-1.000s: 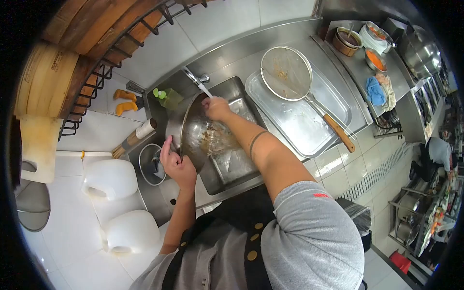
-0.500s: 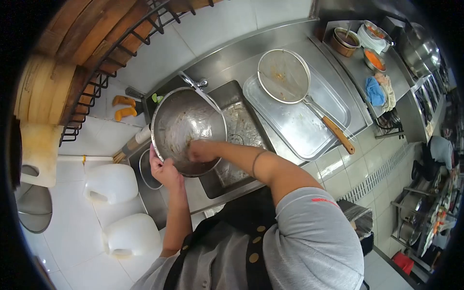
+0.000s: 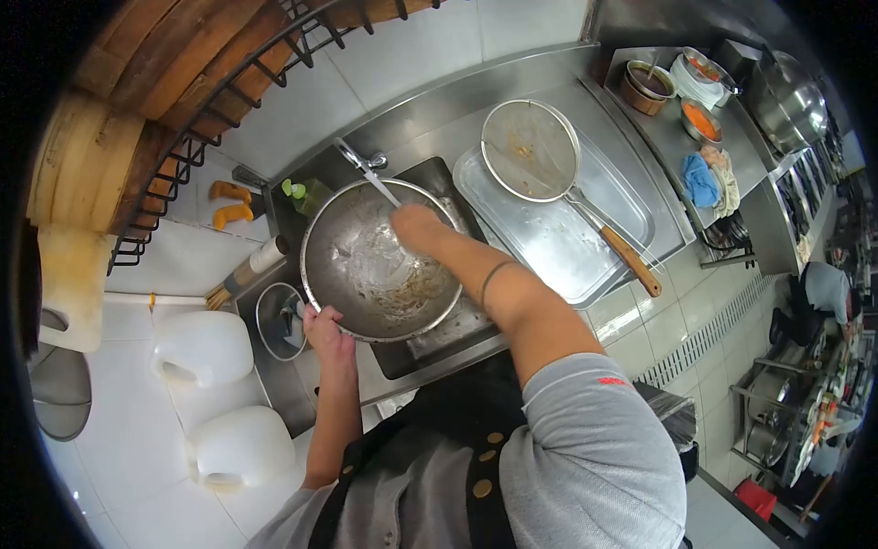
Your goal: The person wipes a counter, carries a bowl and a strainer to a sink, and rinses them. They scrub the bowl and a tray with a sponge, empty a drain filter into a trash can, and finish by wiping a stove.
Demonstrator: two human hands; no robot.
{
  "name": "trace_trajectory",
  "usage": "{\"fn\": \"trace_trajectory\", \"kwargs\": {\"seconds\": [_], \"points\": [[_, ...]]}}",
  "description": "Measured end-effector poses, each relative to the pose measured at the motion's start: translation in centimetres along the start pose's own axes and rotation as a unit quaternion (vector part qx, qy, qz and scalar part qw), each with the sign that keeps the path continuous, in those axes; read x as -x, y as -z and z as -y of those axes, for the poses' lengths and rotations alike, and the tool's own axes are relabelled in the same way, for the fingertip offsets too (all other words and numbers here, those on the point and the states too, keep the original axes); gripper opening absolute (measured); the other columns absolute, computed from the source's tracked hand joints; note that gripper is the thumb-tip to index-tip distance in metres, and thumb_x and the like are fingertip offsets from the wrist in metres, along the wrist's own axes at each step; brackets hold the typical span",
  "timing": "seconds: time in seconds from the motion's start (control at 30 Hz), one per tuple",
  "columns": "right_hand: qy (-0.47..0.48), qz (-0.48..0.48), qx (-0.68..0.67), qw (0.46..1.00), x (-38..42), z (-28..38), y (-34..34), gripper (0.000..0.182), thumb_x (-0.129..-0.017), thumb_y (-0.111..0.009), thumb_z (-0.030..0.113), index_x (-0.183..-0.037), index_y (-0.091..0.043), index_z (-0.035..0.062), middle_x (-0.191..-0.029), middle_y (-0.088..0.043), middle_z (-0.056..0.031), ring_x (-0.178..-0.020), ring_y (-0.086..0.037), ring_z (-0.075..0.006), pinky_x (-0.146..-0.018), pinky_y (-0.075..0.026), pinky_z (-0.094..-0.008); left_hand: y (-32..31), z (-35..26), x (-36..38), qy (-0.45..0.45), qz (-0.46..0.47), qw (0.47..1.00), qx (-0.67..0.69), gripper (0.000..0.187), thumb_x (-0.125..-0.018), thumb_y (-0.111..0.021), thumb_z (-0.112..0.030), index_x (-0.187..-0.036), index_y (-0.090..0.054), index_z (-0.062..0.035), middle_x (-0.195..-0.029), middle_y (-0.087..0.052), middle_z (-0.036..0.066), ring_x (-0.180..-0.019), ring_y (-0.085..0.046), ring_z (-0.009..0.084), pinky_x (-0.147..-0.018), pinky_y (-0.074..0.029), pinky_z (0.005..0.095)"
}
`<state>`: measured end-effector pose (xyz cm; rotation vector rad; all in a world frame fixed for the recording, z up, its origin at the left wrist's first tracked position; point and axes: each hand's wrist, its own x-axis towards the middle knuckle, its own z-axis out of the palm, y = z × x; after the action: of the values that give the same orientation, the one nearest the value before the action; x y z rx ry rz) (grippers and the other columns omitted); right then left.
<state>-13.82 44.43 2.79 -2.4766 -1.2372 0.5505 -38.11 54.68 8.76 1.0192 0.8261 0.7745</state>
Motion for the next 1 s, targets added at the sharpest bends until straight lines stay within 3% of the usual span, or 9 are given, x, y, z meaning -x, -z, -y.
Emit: {"fn": "trace_trajectory", "kwargs": {"seconds": [0.1,0.2,0.27,0.33,0.47,0.7,0.87,0.9,1.0], "points": [[0.143,-0.212,-0.141,0.956,-0.5,3.2,-2.7,0.027,-0.084,-0.065,0.012,-0.11,-0.069,0.0096,-0.114,-0.065,-0.0167,-0.115,-0.061,-0.035,-0.098,-0.05,-0.0457,-0.2,1.2,-0.3,0.021,0.017,0.999,-0.019,0.027,-0.066,-0.049,0.016,-0.072,-0.039,-0.008,-0.093,-0.062,0.005,-0.082,-0.057,0.0153,-0.071,-0.046,0.0267],[0.291,-0.032,-0.217,0.931,2.5,5.4,-3.6,0.028,-0.084,-0.065,0.012,-0.112,-0.069,0.0093,-0.114,-0.064,-0.0172,-0.117,-0.059,-0.0354,-0.098,-0.05,-0.0456,-1.9,0.7,-0.6,-0.073,0.051,0.996,-0.03,0.029,-0.064,-0.05,0.017,-0.069,-0.035,-0.0075,-0.119,-0.066,0.014,-0.095,-0.061,0.0175,-0.076,-0.047,0.026],[0.313,0.12,-0.048,0.941,4.3,4.0,-3.7,0.027,-0.084,-0.064,0.011,-0.11,-0.07,0.0101,-0.115,-0.064,-0.0178,-0.115,-0.061,-0.036,-0.096,-0.051,-0.0456,-1.9,0.1,-0.7,-0.176,0.052,0.981,-0.07,0.029,-0.064,-0.051,0.016,-0.066,-0.032,-0.0052,-0.144,-0.056,0.023,-0.116,-0.061,0.0237,-0.089,-0.048,0.0284],[0.189,0.101,0.054,0.975,2.5,-0.9,-6.2,0.024,-0.084,-0.065,0.013,-0.106,-0.073,0.0107,-0.114,-0.066,-0.0188,-0.11,-0.064,-0.0374,-0.094,-0.052,-0.0455,-2.6,-2.1,0.6,-0.26,0.046,0.946,-0.187,0.028,-0.065,-0.052,0.015,-0.066,-0.032,-0.0045,-0.143,-0.057,0.023,-0.119,-0.06,0.0259,-0.094,-0.047,0.0304],[0.065,-0.129,-0.103,0.984,1.1,-3.3,-1.2,0.017,-0.083,-0.063,0.005,-0.093,-0.076,0.0072,-0.092,-0.074,-0.0183,-0.088,-0.072,-0.0346,-0.08,-0.058,-0.0435,-2.8,-4.1,2.3,-0.396,0.052,0.846,-0.353,0.026,-0.068,-0.053,0.013,-0.065,-0.033,-0.0031,-0.139,-0.06,0.024,-0.123,-0.057,0.0359,-0.103,-0.043,0.0395],[-0.077,-0.005,-0.502,0.861,-2.8,-4.2,-0.7,0.013,-0.094,-0.064,0.007,-0.103,-0.073,0.0038,-0.085,-0.074,-0.0118,-0.072,-0.072,-0.0179,-0.068,-0.059,-0.0319,-1.9,-7.0,2.6,-0.54,0.041,0.706,-0.455,0.026,-0.068,-0.053,0.013,-0.069,-0.033,-0.0024,-0.135,-0.062,0.021,-0.122,-0.056,0.0387,-0.102,-0.042,0.0425],[-0.066,-0.068,-0.394,0.914,-2.8,-2.9,1.6,0.016,-0.088,-0.066,0.012,-0.101,-0.074,0.0043,-0.083,-0.075,-0.0156,-0.079,-0.074,-0.0299,-0.074,-0.058,-0.0416,0.0,-6.3,2.6,-0.502,0.018,0.743,-0.443,0.026,-0.067,-0.051,0.014,-0.068,-0.032,-0.0028,-0.136,-0.06,0.024,-0.124,-0.056,0.0396,-0.108,-0.04,0.0429],[-0.063,-0.07,-0.392,0.915,-3.1,-2.7,2.3,0.016,-0.088,-0.066,0.012,-0.101,-0.074,0.0043,-0.083,-0.075,-0.0156,-0.079,-0.074,-0.0299,-0.074,-0.058,-0.0416,0.6,-5.4,2.3,-0.462,0.015,0.807,-0.367,0.024,-0.067,-0.051,0.013,-0.068,-0.033,-0.0025,-0.136,-0.06,0.024,-0.125,-0.055,0.0407,-0.108,-0.04,0.0456],[-0.023,-0.256,-0.227,0.939,-4.3,-2.8,3.1,0.045,-0.089,-0.063,0.015,-0.133,-0.058,0.0054,-0.131,-0.06,-0.0285,-0.122,-0.059,-0.042,-0.102,-0.049,-0.0482,2.4,-5.0,2.6,-0.368,-0.003,0.878,-0.305,0.021,-0.067,-0.051,0.011,-0.068,-0.034,-0.002,-0.138,-0.058,0.025,-0.126,-0.056,0.0402,-0.109,-0.041,0.0469]]}}
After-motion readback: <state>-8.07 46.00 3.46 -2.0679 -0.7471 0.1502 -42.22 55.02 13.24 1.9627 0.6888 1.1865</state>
